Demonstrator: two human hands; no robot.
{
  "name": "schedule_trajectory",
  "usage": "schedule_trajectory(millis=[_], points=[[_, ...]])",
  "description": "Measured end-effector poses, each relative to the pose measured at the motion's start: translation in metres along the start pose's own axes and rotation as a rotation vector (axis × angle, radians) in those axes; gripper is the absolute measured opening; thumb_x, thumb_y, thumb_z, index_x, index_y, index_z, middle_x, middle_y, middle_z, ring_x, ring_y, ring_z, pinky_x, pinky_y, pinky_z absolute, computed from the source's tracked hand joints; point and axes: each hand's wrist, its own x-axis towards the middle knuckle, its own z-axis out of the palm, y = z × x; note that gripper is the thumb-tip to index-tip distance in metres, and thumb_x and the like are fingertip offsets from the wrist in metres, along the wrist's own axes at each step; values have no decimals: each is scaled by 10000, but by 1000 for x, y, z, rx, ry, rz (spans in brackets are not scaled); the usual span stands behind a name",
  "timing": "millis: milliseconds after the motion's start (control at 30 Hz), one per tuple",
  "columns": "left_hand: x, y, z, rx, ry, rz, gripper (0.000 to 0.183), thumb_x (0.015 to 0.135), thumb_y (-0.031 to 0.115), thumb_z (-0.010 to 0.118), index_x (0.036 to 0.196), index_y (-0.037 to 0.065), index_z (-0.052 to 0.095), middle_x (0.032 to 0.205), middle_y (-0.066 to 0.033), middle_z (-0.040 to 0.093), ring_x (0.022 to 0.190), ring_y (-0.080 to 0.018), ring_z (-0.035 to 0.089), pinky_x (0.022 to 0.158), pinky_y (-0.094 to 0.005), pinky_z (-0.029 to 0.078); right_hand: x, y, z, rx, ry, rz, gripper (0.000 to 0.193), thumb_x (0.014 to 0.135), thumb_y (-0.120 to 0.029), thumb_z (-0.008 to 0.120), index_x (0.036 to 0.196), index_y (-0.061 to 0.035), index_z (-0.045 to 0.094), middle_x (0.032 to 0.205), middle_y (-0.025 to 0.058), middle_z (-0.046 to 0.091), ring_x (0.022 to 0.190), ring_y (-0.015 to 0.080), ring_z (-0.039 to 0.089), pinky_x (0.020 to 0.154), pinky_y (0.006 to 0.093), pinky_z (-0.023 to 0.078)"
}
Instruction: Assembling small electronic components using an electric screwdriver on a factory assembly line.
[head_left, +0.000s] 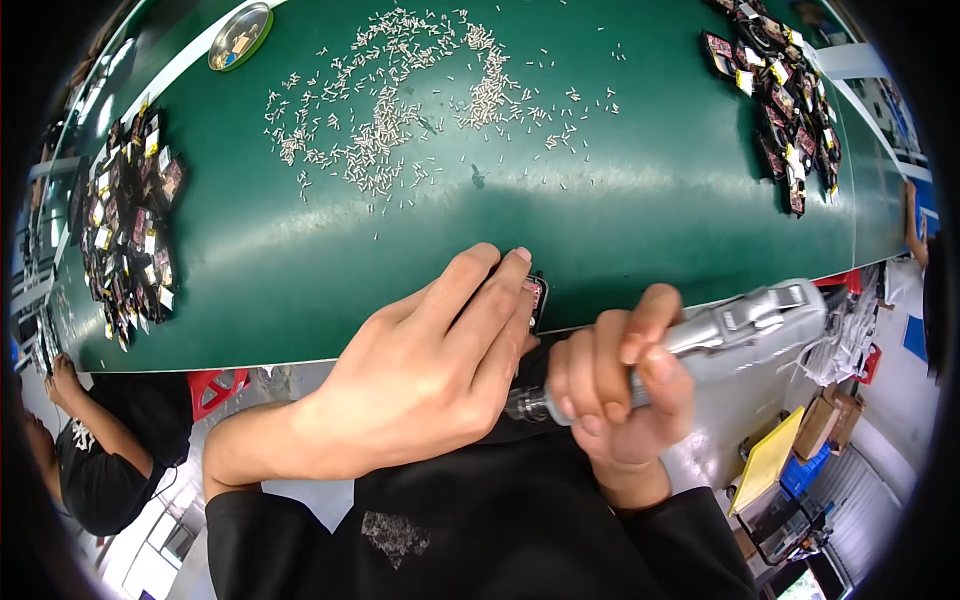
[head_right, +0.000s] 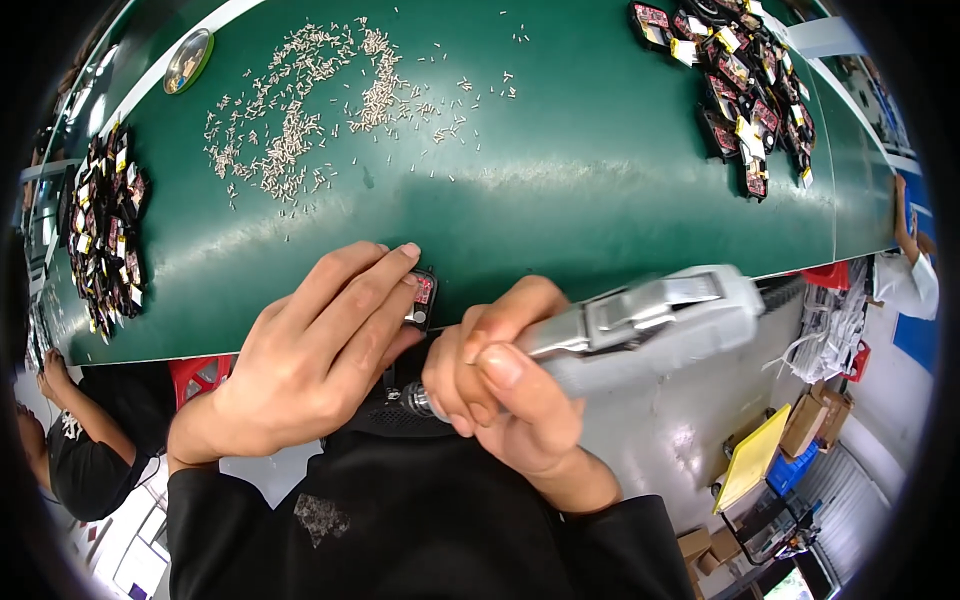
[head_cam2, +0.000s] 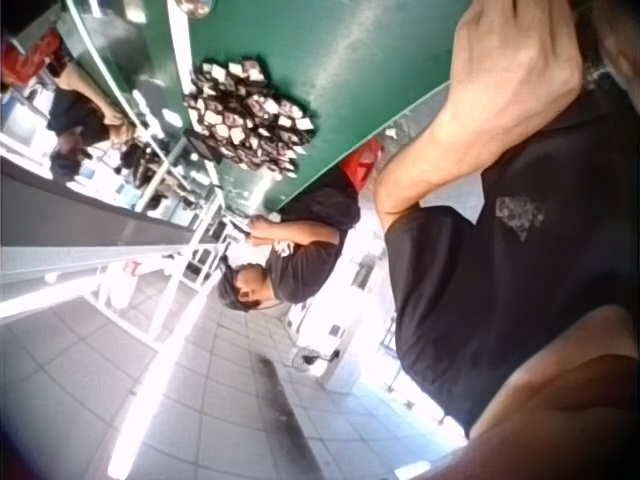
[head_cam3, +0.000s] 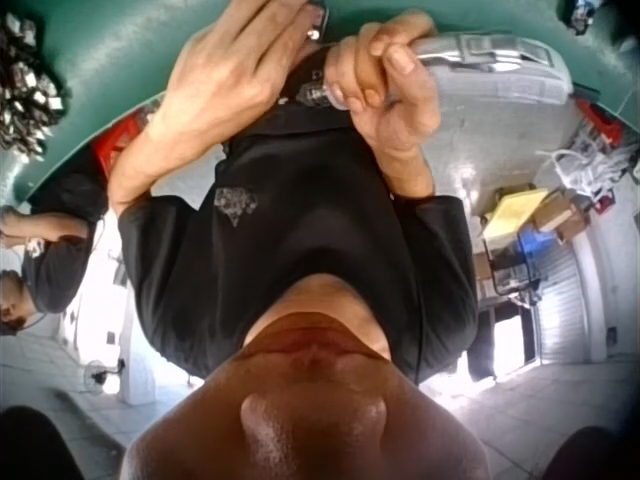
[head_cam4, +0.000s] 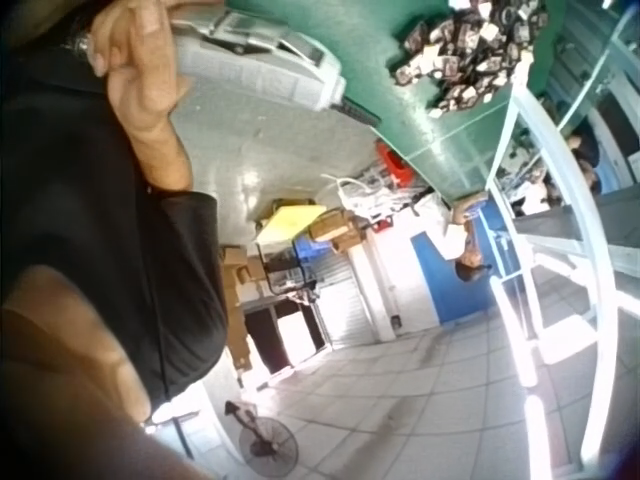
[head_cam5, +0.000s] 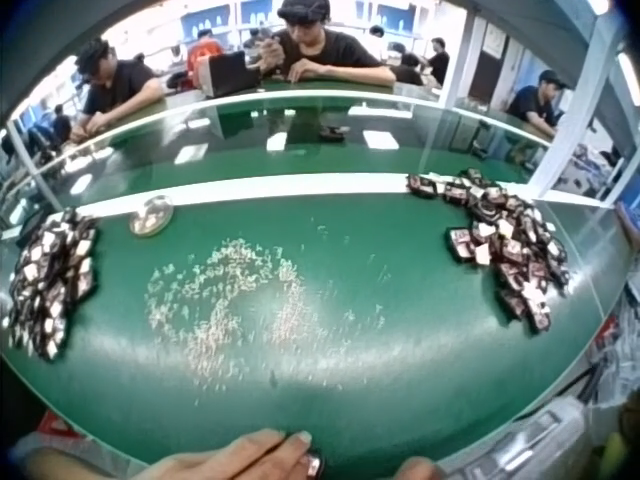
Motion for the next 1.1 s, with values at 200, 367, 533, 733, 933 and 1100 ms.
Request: schedule_trajectory(millis=[200, 367, 533, 733, 933, 1100], points=[[-6, 6, -7, -133, -80, -56, 446, 595, 54, 702, 987, -125, 587, 1137, -216, 561, 989, -329, 569, 682, -343, 549, 33, -50, 13, -219, -168, -255, 216, 981, -284, 421, 948, -71, 440, 542, 2, 404, 420, 104, 398, 494, 276, 370], [-11, 0, 0, -73, -27, 28, 454, 576, 51, 693, 977, -134, 588, 1113, -229, 575, 963, -332, 584, 684, -352, 553, 47, -49, 9, -303, -248, -225, 229, 986, -298, 402, 944, -80, 461, 531, -1, 399, 420, 92, 380, 502, 261, 356], [-11, 0, 2, -82, 1, 11, 429, 577, 61, 690, 948, -134, 596, 1075, -231, 594, 927, -333, 599, 674, -354, 549, 48, -42, 9, -346, -201, -196, 237, 988, -303, 393, 931, -87, 471, 520, -16, 385, 416, 81, 371, 499, 253, 353], [-13, 1, 8, -85, 45, 15, 416, 589, 72, 690, 936, -137, 596, 1024, -233, 607, 888, -336, 608, 659, -360, 546, 46, -40, 6, -395, -208, -184, 235, 985, -311, 401, 902, -99, 461, 515, -32, 375, 415, 71, 362, 498, 246, 352], [-14, -2, 17, -33, 138, 84, 406, 611, 91, 693, 930, -139, 590, 969, -232, 614, 846, -329, 613, 645, -365, 549, 56, -46, 7, -560, -436, -77, 234, 980, -306, 430, 852, -111, 412, 519, -42, 389, 404, 63, 352, 508, 237, 379], [-12, -10, 15, -12, 189, 111, 407, 632, 106, 697, 940, -137, 588, 963, -223, 611, 846, -328, 610, 647, -366, 551, 64, -32, 18, -613, -403, -152, 196, 948, -230, 478, 836, -95, 390, 525, -30, 402, 395, 67, 348, 483, 236, 365]])
